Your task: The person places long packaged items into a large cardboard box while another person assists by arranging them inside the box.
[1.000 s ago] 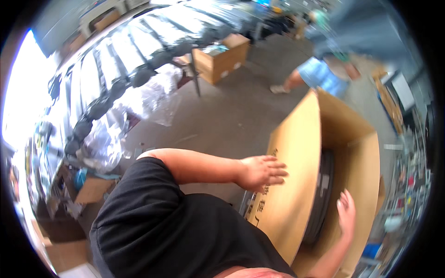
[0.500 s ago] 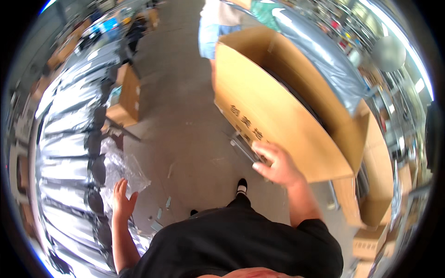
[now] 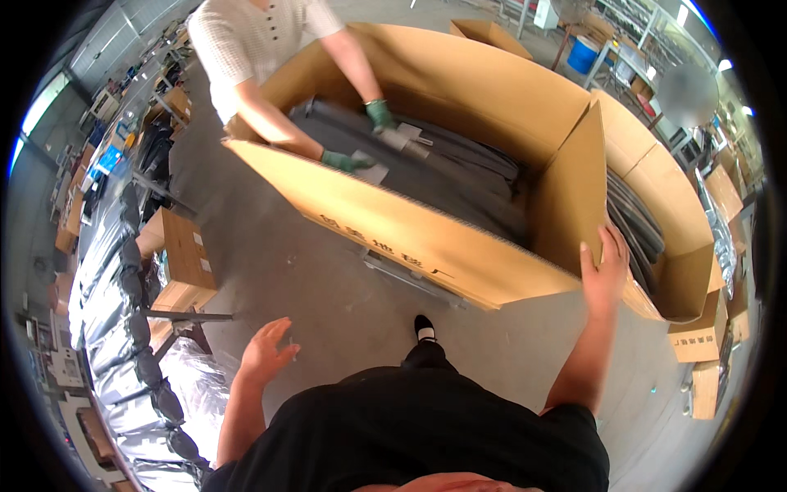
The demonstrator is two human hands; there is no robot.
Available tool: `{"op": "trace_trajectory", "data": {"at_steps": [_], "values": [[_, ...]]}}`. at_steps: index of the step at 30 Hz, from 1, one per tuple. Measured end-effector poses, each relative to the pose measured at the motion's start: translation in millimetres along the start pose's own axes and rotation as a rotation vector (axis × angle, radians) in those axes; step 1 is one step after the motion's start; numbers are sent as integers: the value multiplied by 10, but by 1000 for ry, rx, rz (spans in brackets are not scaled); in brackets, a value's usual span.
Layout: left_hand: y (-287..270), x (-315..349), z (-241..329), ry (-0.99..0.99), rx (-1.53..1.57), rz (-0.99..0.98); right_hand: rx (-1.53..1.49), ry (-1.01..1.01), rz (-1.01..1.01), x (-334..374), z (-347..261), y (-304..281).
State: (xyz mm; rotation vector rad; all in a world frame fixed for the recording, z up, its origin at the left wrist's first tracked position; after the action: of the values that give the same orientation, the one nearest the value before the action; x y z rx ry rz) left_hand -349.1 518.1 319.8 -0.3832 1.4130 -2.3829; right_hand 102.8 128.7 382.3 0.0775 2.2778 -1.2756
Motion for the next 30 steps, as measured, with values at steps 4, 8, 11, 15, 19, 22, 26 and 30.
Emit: {"op": "trace_trajectory", "data": {"at_steps": [4,8,11,15,19,22,26,30], "values": [[268,-724,367,86,11,-166,-4,171,-123,-373,659,178],[330,-1174,694,34,-72,-324,-37,434,-348,-570,709,393],[319,-1365,731,-39,-64,-388,-284,386,-418,-539,810,581],[290,-1560,746,-139,-110,-410,-489,534,-576,-590,637,542],[335,-1645,747,-65,-131,-386,-537,558,-497,-580,681,564],[389,-1727,860,-106,-66,-425,-590,595,-480,-576,601,575],[519,-1663,853,-113,-57,-454,-637,633,-464,-585,622,588],[522,-1667,873,-28,-67,-443,-689,660,-469,-558,622,577]]}}
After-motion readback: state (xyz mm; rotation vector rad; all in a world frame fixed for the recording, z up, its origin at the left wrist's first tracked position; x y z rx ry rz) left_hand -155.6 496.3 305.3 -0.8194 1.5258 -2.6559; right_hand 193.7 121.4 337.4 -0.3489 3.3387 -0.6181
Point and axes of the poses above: each hand's wrist, its own x-axis away from the middle knuckle, its own y-axis out of the palm, z = x × y, the point moved 1 cm from there along -x, towards the middle knuckle, and after that the axes turned 12 degrees about y, right-handed, at the moved point
